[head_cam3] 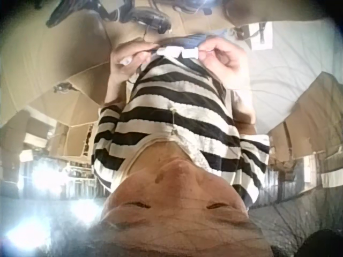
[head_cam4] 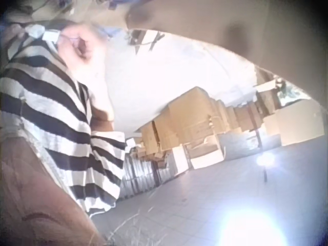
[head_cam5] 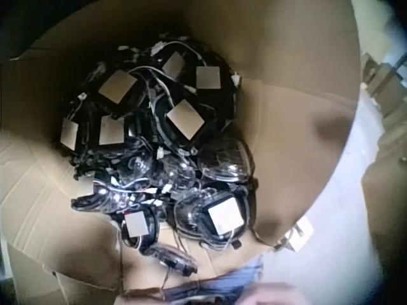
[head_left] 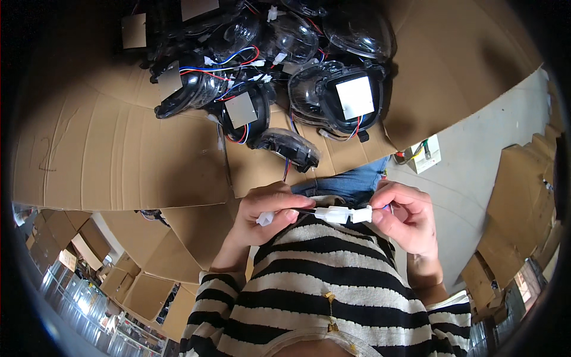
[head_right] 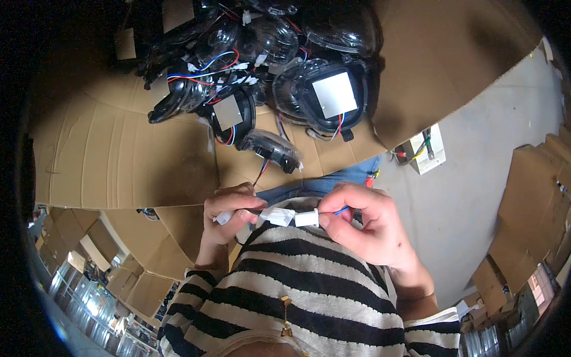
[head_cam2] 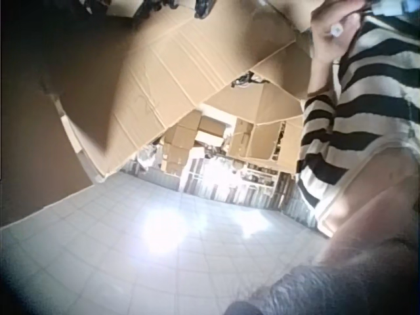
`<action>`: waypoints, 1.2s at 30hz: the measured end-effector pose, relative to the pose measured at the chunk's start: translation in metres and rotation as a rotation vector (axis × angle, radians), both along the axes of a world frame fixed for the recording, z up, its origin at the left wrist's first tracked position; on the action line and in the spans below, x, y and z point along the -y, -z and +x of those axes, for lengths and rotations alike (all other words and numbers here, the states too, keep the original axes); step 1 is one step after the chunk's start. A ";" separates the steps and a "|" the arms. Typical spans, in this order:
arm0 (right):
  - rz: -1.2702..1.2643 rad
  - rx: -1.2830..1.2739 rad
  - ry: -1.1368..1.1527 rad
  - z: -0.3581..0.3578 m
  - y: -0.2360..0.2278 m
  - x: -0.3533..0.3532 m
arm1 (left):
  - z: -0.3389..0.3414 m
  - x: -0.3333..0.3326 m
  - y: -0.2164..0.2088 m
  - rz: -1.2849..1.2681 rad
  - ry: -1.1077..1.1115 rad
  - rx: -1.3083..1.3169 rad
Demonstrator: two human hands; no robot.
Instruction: The person repeatedly picks up small electronic components with attached wires from a cardboard box. They connect two white plastic connectors by hand, then place the assembled unit back into the box. This process is repeated for multiple units throughout the video.
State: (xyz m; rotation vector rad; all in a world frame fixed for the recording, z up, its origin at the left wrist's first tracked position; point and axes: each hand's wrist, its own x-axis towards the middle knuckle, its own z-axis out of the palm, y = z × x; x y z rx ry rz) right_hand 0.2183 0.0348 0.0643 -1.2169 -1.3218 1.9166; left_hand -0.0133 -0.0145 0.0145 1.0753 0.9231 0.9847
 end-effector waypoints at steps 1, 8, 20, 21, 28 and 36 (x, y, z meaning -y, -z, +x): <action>-0.030 -0.006 0.004 0.000 -0.001 0.000 | 0.001 -0.001 0.000 0.011 -0.001 -0.027; -0.122 0.059 -0.021 -0.001 -0.004 -0.002 | 0.000 -0.011 -0.008 0.117 0.038 -0.198; 0.192 -0.068 -0.189 0.011 -0.009 -0.008 | -0.032 0.035 -0.046 0.316 -0.322 -0.718; 0.188 -0.132 -0.176 0.021 -0.016 -0.012 | -0.051 0.069 -0.044 0.420 -0.650 -0.940; 0.213 -0.952 -0.223 0.044 -0.041 -0.009 | -0.203 0.158 -0.204 0.710 -1.617 -1.184; 0.567 -1.230 0.044 0.038 -0.060 -0.008 | -0.325 0.196 -0.048 -0.270 -0.777 -1.497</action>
